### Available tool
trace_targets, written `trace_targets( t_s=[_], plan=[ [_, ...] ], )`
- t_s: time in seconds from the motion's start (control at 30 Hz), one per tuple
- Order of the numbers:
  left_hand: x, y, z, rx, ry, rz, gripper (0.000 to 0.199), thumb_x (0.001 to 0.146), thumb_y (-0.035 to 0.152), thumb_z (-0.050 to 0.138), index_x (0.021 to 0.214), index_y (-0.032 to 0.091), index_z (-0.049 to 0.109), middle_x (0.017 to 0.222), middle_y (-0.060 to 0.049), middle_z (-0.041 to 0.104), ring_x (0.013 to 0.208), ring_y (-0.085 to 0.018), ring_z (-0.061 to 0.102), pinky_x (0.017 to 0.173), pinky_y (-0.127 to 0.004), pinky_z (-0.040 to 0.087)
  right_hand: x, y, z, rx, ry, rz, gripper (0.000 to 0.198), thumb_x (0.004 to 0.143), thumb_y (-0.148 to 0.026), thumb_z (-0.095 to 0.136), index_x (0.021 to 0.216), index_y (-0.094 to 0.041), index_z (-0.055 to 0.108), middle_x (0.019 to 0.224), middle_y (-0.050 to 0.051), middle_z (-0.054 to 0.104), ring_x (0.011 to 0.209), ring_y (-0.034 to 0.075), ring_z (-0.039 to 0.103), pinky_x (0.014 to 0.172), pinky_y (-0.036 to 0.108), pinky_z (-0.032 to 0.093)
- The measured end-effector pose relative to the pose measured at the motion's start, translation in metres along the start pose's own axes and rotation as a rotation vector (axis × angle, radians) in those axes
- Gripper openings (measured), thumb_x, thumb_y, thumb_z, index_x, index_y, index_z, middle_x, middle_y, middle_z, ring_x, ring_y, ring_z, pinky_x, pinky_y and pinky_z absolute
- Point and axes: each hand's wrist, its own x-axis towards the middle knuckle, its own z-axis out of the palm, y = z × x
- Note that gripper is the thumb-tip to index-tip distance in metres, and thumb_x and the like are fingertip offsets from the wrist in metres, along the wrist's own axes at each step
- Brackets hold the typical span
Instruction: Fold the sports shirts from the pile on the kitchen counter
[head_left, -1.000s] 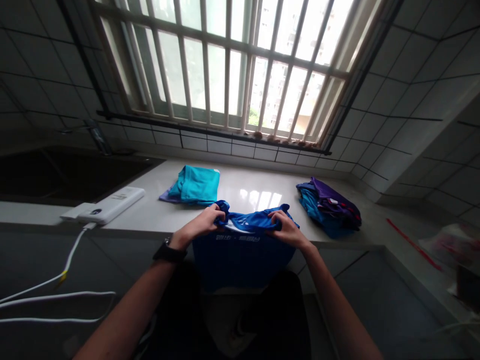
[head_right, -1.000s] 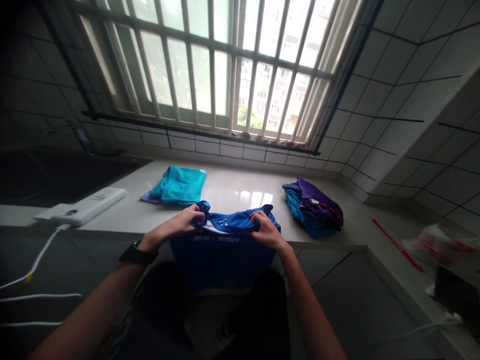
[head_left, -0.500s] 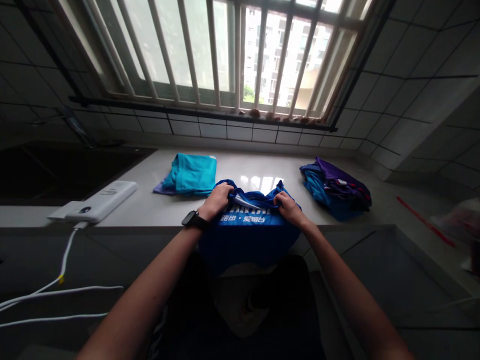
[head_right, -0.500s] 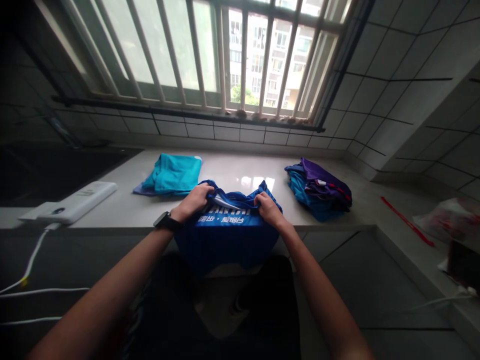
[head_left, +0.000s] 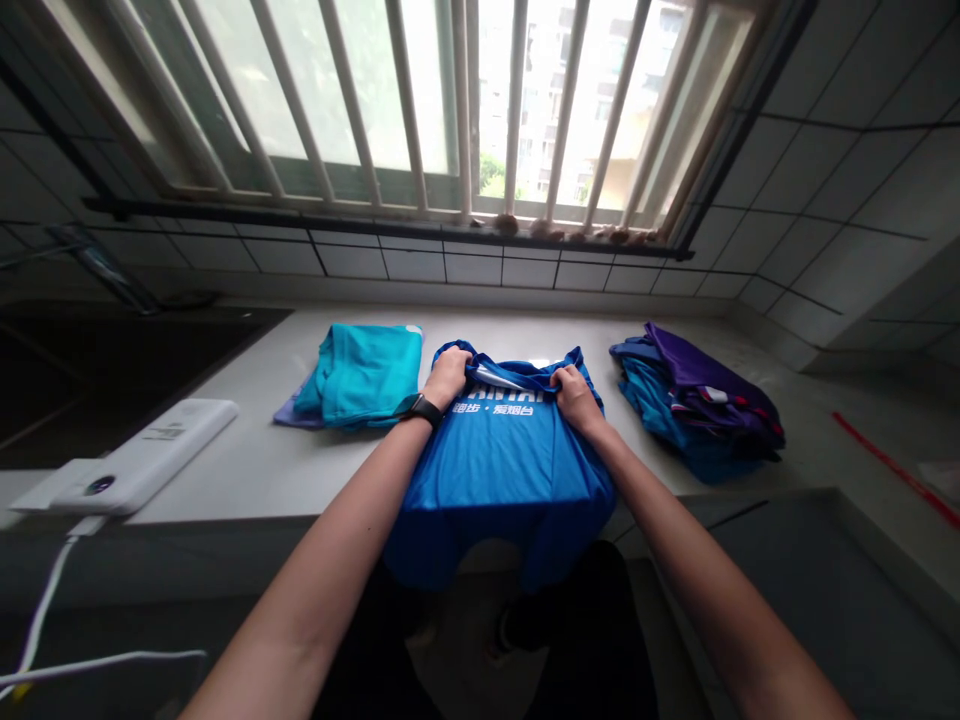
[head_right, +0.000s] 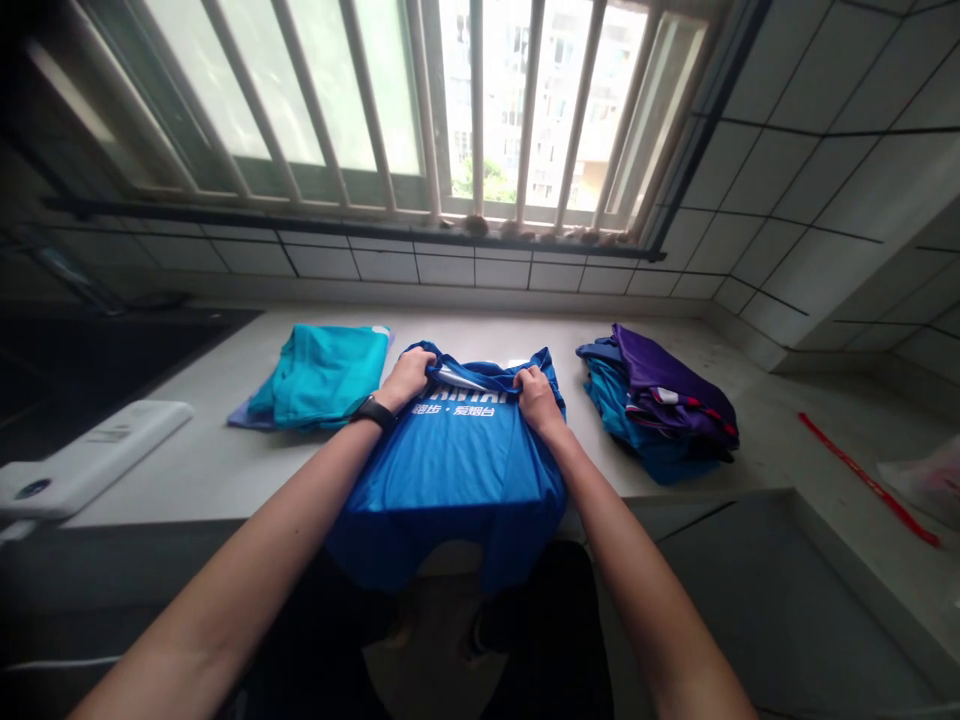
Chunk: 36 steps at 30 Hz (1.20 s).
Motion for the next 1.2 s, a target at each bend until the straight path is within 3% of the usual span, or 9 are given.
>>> trace_targets(
  t_s=[0.37, 0.47, 0.6, 0.7, 0.8, 0.93, 1.0, 1.1, 1.2],
  plan=[
    [0.042, 0.004, -0.007, 0.071, -0.043, -0.032, 0.039, 0.075, 0.0, 0.05, 0.101, 0.012, 0.077, 0.108, -0.014, 0.075, 0.101, -0.024, 0.068, 0.092, -0.032, 0.053, 0.044, 0.018, 0.009, -0.034, 0.012, 0.065, 0.029, 0.071, 0.0, 0.044, 0.079, -0.023, 0.059, 0.094, 0.007, 0.06, 0.093, 0.023, 0.055, 0.094, 0.036, 0.05],
    [0.054, 0.007, -0.022, -0.005, -0.006, -0.048, 0.032, 0.073, 0.002, 0.053, 0.094, 0.014, 0.074, 0.097, -0.011, 0.075, 0.094, -0.024, 0.068, 0.085, -0.031, 0.053, 0.073, 0.01, 0.0, -0.026, 0.016, 0.133, 0.025, 0.069, -0.002, 0.046, 0.074, -0.024, 0.056, 0.088, 0.006, 0.06, 0.089, 0.022, 0.057, 0.092, 0.036, 0.051],
    [0.048, 0.016, -0.06, -0.165, 0.18, -0.017, 0.015, 0.077, 0.01, 0.057, 0.085, 0.015, 0.068, 0.09, -0.008, 0.072, 0.088, -0.021, 0.065, 0.082, -0.029, 0.05, 0.08, -0.023, -0.034, 0.071, 0.225, 0.093, 0.016, 0.079, -0.011, 0.049, 0.081, -0.023, 0.058, 0.092, 0.008, 0.065, 0.093, 0.024, 0.06, 0.094, 0.038, 0.051],
    [0.007, 0.024, -0.09, -0.23, 0.251, 0.064, 0.008, 0.078, 0.017, 0.059, 0.084, 0.017, 0.065, 0.092, -0.005, 0.067, 0.084, -0.019, 0.062, 0.079, -0.028, 0.048, 0.034, -0.056, -0.065, 0.147, 0.285, 0.018, 0.009, 0.084, -0.02, 0.053, 0.087, -0.024, 0.059, 0.095, 0.007, 0.066, 0.095, 0.024, 0.062, 0.093, 0.039, 0.053],
    [-0.061, 0.026, -0.1, -0.247, 0.191, 0.108, 0.01, 0.076, 0.013, 0.053, 0.079, 0.019, 0.061, 0.093, -0.004, 0.064, 0.082, -0.017, 0.06, 0.075, -0.027, 0.047, -0.042, -0.082, -0.082, 0.192, 0.199, 0.011, 0.006, 0.083, -0.021, 0.057, 0.085, -0.026, 0.06, 0.093, 0.006, 0.066, 0.094, 0.025, 0.063, 0.09, 0.039, 0.054],
    [-0.156, 0.017, -0.075, -0.214, -0.067, 0.065, 0.019, 0.072, 0.007, 0.049, 0.076, 0.022, 0.059, 0.081, -0.002, 0.062, 0.075, -0.017, 0.06, 0.07, -0.028, 0.047, -0.13, -0.094, -0.073, 0.206, 0.054, 0.051, 0.016, 0.08, -0.013, 0.054, 0.083, -0.028, 0.06, 0.095, 0.007, 0.066, 0.098, 0.026, 0.067, 0.091, 0.041, 0.056],
    [-0.19, 0.013, -0.059, -0.22, -0.15, 0.002, 0.033, 0.074, 0.008, 0.052, 0.1, 0.022, 0.066, 0.083, 0.0, 0.064, 0.074, -0.017, 0.062, 0.069, -0.028, 0.049, -0.156, -0.092, -0.063, 0.18, 0.002, 0.069, 0.026, 0.079, -0.01, 0.052, 0.093, -0.029, 0.065, 0.104, 0.008, 0.068, 0.106, 0.027, 0.067, 0.097, 0.043, 0.055],
    [-0.216, 0.008, -0.044, -0.189, -0.177, -0.059, 0.055, 0.083, 0.014, 0.055, 0.137, 0.028, 0.058, 0.097, -0.002, 0.071, 0.084, -0.02, 0.069, 0.076, -0.029, 0.053, -0.174, -0.088, -0.053, 0.059, -0.05, 0.058, 0.051, 0.08, -0.008, 0.049, 0.122, -0.03, 0.069, 0.13, 0.009, 0.067, 0.126, 0.028, 0.062, 0.112, 0.05, 0.048],
    [-0.214, 0.007, -0.036, -0.126, -0.173, -0.02, 0.051, 0.088, 0.01, 0.05, 0.134, 0.028, 0.064, 0.113, -0.007, 0.073, 0.102, -0.023, 0.071, 0.091, -0.032, 0.055, -0.178, -0.081, -0.047, -0.087, -0.099, 0.035, 0.067, 0.082, -0.005, 0.047, 0.14, -0.033, 0.063, 0.148, 0.007, 0.06, 0.138, 0.028, 0.055, 0.121, 0.056, 0.038]
  ],
)
